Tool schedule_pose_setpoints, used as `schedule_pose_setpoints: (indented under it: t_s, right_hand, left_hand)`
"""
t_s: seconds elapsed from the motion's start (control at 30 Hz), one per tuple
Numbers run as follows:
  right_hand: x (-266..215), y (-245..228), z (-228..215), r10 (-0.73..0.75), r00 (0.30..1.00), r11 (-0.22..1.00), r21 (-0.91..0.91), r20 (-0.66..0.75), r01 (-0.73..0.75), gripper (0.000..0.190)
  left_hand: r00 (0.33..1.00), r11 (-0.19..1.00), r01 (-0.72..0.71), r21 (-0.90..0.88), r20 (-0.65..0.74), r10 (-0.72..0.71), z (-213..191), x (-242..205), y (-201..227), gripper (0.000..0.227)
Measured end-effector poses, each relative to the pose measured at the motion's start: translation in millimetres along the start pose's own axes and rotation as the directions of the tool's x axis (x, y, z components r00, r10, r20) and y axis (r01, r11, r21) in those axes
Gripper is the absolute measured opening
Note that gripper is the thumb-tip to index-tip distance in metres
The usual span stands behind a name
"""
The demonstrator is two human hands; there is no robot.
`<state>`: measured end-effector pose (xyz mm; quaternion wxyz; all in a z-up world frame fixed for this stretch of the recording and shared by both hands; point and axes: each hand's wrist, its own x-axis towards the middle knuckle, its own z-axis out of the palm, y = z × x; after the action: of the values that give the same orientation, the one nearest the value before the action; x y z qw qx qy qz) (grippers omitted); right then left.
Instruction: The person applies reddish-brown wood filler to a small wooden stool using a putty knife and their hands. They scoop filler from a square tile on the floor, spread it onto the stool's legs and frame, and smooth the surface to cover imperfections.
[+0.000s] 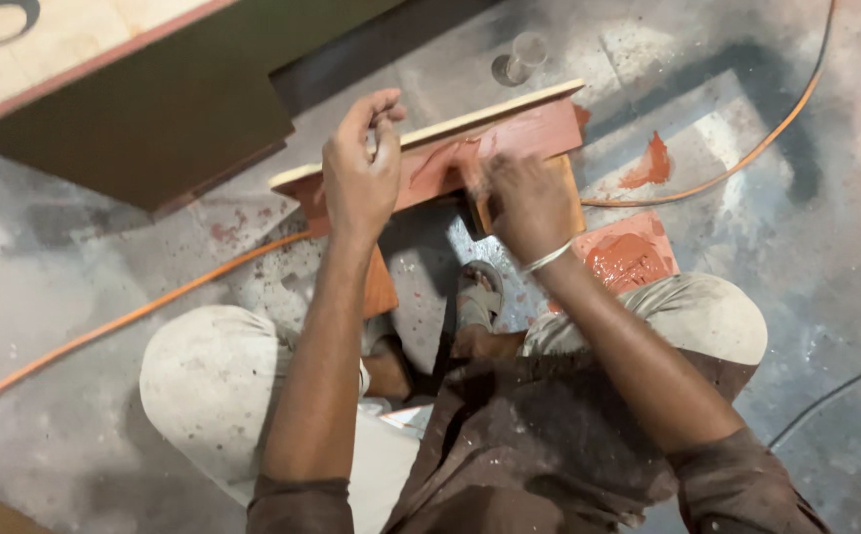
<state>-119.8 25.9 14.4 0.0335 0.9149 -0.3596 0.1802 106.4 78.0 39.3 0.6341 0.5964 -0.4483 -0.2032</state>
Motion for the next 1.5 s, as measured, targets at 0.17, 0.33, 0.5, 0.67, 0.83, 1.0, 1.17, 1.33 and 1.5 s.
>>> schedule_pose_setpoints:
  t_s: [0.17, 0.33, 0.5, 0.67, 0.83, 1.0, 1.17, 1.33, 1.5]
  right_hand:
    - [30, 19, 3, 0.227, 0.971, 0.974, 0.018, -0.079, -0.227, 0.027]
    - [37, -66, 23, 0.107, 0.982, 0.973, 0.218, -0.158, -0.071, 0.032]
    - [31, -70, 5, -0.173, 0.984, 0.955, 0.254, 0.046, 0.155, 0.038]
    - [12, 25, -30, 0.059, 0.985, 0.928, 0.355, 0.162, -0.114, 0.03]
    - [-15, 38, -28, 0.278, 0.903, 0.639, 0.638, 0.327, -0.429, 0.03]
    - [-28, -55, 4, -0.073, 0.978, 0.583, 0.804, 0.195, -0.117, 0.046]
    - [-15, -118, 13, -0.351, 0.936, 0.748, 0.597, -0.016, 0.291, 0.051]
    - [-35, -136, 32, -0.41, 0.912, 0.869, 0.293, -0.022, 0.398, 0.061]
    - [-67, -147, 45, -0.17, 0.951, 0.983, -0.026, 0.259, 0.183, 0.064]
  left_hand:
    - [0.986, 0.887, -0.098, 0.452, -0.076, 0.148, -34, 3, -18, 0.022]
    - [0.982, 0.899, 0.016, 0.437, -0.178, 0.069, -62, -2, -37, 0.02]
    - [0.988, 0.973, -0.038, 0.227, -0.14, 0.072, -66, 0, -30, 0.023]
    - [0.988, 0.976, -0.083, 0.202, -0.108, 0.106, -51, -6, -36, 0.022]
    - [0.973, 0.927, -0.148, 0.345, -0.12, 0.199, -43, 3, -43, 0.02]
    - [0.935, 0.887, 0.015, 0.462, -0.32, 0.151, -60, 3, -61, 0.015]
    - [0.898, 0.994, -0.001, -0.107, -0.437, -0.046, -90, -40, -90, 0.022]
    - [0.889, 0.882, 0.138, -0.45, -0.337, -0.311, -93, -56, -113, 0.032]
    - [0.896, 0.967, 0.181, -0.178, -0.376, -0.237, -85, -60, -111, 0.033]
